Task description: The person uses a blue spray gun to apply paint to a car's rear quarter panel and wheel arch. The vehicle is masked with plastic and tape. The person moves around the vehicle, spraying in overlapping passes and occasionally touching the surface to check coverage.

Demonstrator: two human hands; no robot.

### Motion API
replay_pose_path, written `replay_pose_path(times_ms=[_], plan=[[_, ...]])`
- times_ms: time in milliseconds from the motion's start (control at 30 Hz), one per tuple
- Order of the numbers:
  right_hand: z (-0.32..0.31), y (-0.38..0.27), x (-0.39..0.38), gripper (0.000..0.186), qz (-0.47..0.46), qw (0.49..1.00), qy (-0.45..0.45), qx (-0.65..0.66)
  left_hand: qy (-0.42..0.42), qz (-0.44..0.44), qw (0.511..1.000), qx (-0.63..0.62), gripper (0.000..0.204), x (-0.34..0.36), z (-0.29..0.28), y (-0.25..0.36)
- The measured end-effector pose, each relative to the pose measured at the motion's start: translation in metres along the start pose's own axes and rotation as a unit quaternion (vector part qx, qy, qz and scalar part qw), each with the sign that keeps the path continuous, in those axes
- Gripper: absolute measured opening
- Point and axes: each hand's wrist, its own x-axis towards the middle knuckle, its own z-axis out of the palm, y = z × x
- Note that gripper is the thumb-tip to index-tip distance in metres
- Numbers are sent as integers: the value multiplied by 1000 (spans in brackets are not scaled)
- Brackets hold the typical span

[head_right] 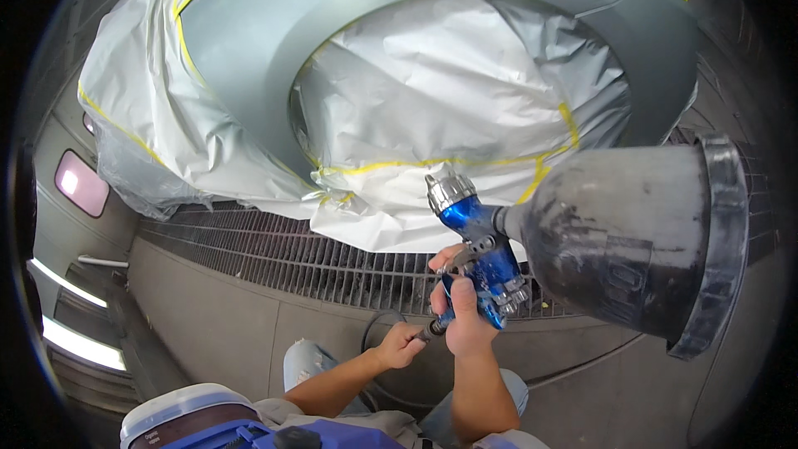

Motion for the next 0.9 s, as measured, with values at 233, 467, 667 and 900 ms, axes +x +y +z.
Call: replay_pose_path(times_ms=[233,467,667,900], plan=[[37,-13,-2,31,-50,998,20,-27,-104,-5,995,-7,34,2,-44,30],[107,-17,-11,28,-1,995,13,-103,-141,0,989,-44,30,-31,-89,57],[154,-4,-31,32,95,990,-26,-96,-129,11,988,-88,29,-79,-108,59],[177,25,-21,38,117,992,-3,-40,-102,-11,990,-98,33,-90,-132,43]])
